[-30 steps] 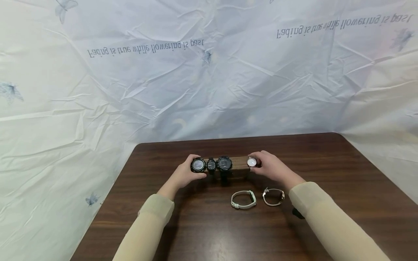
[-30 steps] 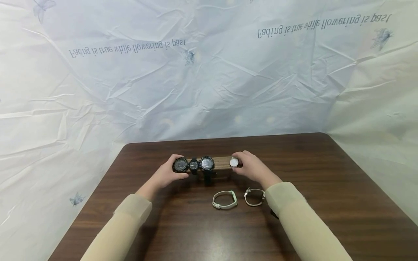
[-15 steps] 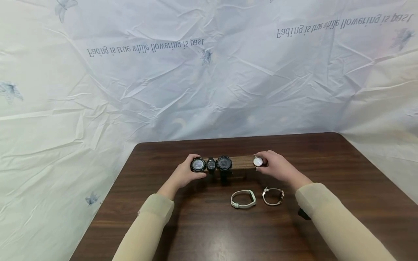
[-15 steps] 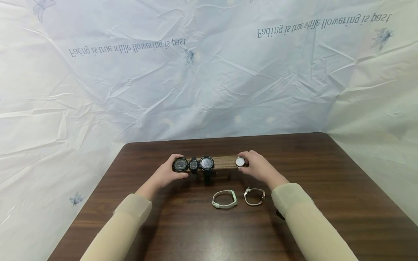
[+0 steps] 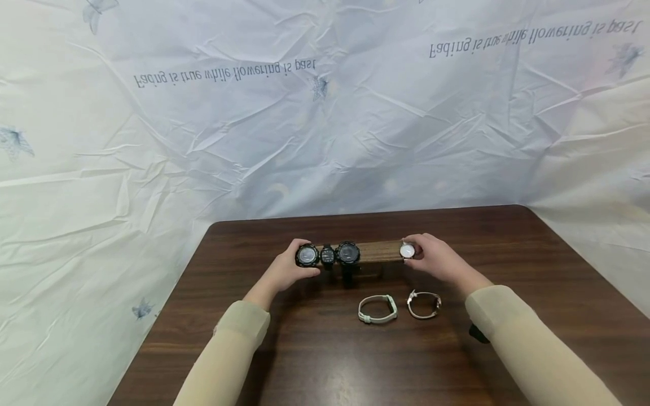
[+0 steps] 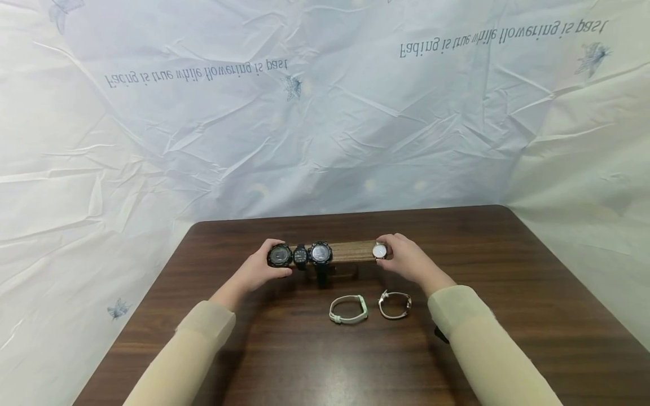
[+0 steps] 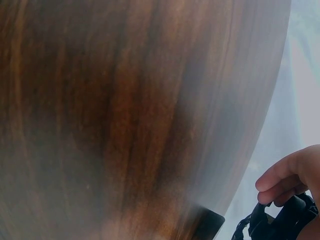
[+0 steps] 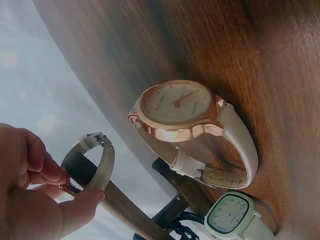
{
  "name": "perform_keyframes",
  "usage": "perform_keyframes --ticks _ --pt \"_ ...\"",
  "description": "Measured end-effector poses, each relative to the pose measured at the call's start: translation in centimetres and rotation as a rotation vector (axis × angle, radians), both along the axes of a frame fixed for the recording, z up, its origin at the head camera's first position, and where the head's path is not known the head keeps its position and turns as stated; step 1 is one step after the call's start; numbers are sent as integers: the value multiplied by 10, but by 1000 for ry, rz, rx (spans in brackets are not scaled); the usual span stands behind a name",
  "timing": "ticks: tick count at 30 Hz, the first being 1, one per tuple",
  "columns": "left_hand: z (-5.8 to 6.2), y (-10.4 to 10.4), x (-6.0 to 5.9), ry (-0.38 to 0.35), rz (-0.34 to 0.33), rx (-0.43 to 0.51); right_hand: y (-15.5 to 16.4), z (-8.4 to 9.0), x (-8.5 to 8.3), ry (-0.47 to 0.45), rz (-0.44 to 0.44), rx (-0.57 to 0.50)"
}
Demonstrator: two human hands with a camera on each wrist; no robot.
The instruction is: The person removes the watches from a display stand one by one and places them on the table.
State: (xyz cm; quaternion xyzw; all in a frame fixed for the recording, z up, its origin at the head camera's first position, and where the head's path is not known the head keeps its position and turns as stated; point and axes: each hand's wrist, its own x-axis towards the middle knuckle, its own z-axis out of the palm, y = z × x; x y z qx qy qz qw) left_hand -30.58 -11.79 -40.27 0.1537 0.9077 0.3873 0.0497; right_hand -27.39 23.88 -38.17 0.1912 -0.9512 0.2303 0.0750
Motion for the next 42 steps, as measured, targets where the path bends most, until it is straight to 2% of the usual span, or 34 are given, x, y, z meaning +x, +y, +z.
perform_keyframes --ticks 15,25,33,42 --pt "-1 0 0 0 1 -2 -1 -2 1 54 -5 5" --pt "-2 -1 0 -4 3 -6 0 -1 3 41 -24 3" --pt "-1 -1 -1 1 2 -5 3 0 9 31 -37 10" --pt "0 0 -1 3 -3 -8 4 3 17 44 -13 26"
